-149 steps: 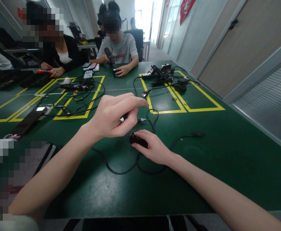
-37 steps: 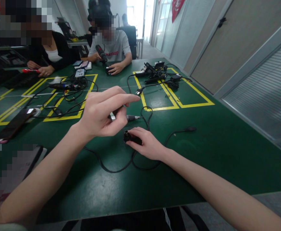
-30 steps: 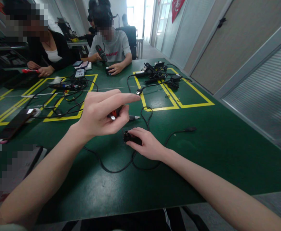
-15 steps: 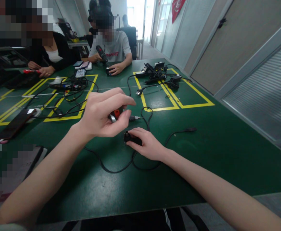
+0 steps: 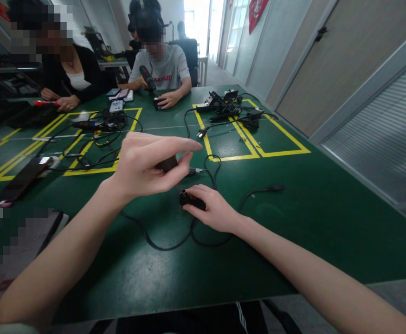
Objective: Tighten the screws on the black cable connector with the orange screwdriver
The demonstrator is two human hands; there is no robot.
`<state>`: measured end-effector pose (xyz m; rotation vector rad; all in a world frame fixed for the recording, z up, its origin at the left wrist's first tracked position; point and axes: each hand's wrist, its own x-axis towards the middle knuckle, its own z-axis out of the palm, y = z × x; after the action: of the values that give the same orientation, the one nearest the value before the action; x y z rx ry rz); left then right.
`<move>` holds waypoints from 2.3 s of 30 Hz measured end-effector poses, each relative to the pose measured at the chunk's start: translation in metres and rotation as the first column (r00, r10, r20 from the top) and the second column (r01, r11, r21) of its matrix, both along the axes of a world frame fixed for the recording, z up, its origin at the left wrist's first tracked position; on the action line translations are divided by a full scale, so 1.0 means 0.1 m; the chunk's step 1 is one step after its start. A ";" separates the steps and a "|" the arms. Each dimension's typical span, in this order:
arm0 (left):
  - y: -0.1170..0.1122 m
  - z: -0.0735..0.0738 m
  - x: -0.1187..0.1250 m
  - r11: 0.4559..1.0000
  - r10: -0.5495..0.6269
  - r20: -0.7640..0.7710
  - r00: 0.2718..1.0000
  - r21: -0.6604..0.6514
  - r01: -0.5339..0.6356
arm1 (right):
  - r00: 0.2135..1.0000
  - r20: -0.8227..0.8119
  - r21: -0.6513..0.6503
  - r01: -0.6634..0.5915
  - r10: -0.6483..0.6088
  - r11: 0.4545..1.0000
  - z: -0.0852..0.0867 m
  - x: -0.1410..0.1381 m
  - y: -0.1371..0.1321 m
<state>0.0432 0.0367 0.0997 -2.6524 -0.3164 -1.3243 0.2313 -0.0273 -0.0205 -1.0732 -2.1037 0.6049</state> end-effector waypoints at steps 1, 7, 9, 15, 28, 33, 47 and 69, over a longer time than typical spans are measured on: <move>0.00 0.00 0.00 1.000 0.006 -0.007 1.000 -0.001 -0.006 | 1.000 0.000 -0.001 0.000 0.000 1.000 0.00 0.00 0.00; 0.00 0.02 0.01 1.000 -0.010 -0.039 0.999 -0.014 0.010 | 1.000 -0.006 -0.004 -0.007 0.007 1.000 0.00 -0.01 0.00; 0.00 0.02 0.01 0.999 -0.027 -0.035 0.999 -0.020 0.027 | 1.000 -0.010 -0.004 -0.010 0.010 1.000 0.00 -0.01 0.00; 0.00 0.02 0.01 0.998 -0.039 -0.058 0.998 -0.051 0.036 | 1.000 0.001 -0.017 -0.010 0.010 1.000 0.01 0.00 0.00; 0.00 -0.01 0.01 0.999 -0.032 -0.017 0.999 0.002 0.032 | 1.000 -0.003 -0.017 -0.006 0.006 1.000 0.00 -0.01 0.00; -0.01 0.01 0.02 0.999 -0.029 -0.028 0.999 0.019 0.030 | 1.000 -0.016 -0.008 -0.010 0.010 1.000 -0.01 -0.01 0.00; 0.00 -0.02 0.02 0.999 -0.016 -0.024 1.000 0.036 0.017 | 1.000 -0.005 -0.003 -0.013 0.013 1.000 0.00 -0.01 0.00; 0.01 -0.02 0.02 0.997 -0.018 -0.005 1.000 0.072 0.019 | 1.000 -0.020 0.004 -0.012 0.012 1.000 -0.02 -0.01 0.00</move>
<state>0.0452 0.0381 0.0976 -2.6049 -0.2392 -1.3091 0.2304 -0.0271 -0.0222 -1.0487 -2.0952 0.6147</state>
